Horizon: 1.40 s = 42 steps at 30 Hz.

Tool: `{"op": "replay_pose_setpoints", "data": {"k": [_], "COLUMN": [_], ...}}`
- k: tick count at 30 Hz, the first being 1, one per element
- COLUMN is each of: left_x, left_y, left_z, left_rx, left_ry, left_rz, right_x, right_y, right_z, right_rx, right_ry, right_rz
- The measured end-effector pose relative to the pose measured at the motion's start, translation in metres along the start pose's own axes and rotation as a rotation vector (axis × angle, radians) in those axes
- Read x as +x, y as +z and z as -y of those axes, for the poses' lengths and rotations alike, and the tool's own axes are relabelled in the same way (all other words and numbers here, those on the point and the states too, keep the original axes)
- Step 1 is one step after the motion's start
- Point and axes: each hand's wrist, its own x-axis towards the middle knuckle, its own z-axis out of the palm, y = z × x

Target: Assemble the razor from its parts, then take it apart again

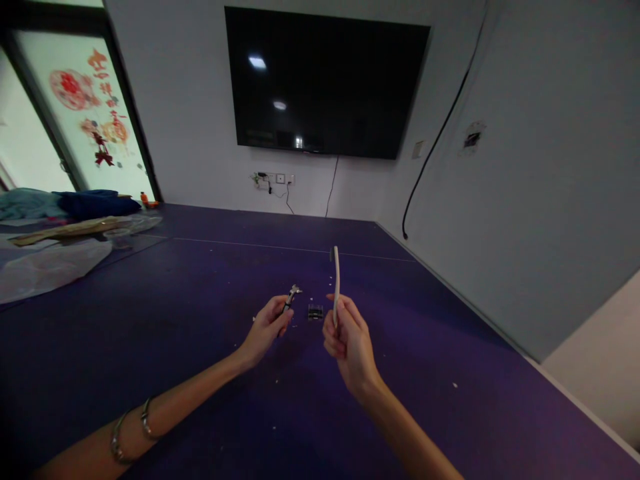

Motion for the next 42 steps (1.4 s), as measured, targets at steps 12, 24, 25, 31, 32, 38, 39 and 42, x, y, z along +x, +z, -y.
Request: {"op": "replay_pose_setpoints", "data": {"k": [12, 24, 25, 31, 32, 38, 39, 42], "left_x": [0.000, -0.003, -0.003, -0.005, -0.005, -0.006, -0.006, -0.006], "left_y": [-0.001, -0.001, -0.001, 0.000, 0.000, 0.002, 0.002, 0.002], "left_z": [-0.009, -0.009, -0.009, -0.011, -0.011, -0.007, -0.006, -0.002], "left_rx": [0.039, 0.118, 0.122, 0.096, 0.089, 0.029, 0.009, -0.049], "left_ry": [0.051, 0.089, 0.091, 0.067, 0.062, 0.012, 0.000, -0.032], "left_rz": [-0.031, 0.008, 0.021, 0.058, 0.060, 0.127, 0.138, 0.137], "right_x": [0.048, 0.049, 0.049, 0.051, 0.051, 0.055, 0.057, 0.059], "right_y": [-0.062, -0.070, -0.069, -0.076, -0.077, -0.079, -0.081, -0.086], "right_z": [0.007, 0.011, 0.011, 0.008, 0.008, 0.002, 0.001, -0.001], "right_rx": [-0.437, -0.772, -0.775, -0.830, -0.841, -0.841, -0.836, -0.827], "right_ry": [-0.103, -0.073, -0.071, -0.089, -0.094, -0.091, -0.084, -0.062], "right_rz": [0.075, 0.195, 0.189, 0.189, 0.191, 0.265, 0.270, 0.256]}}
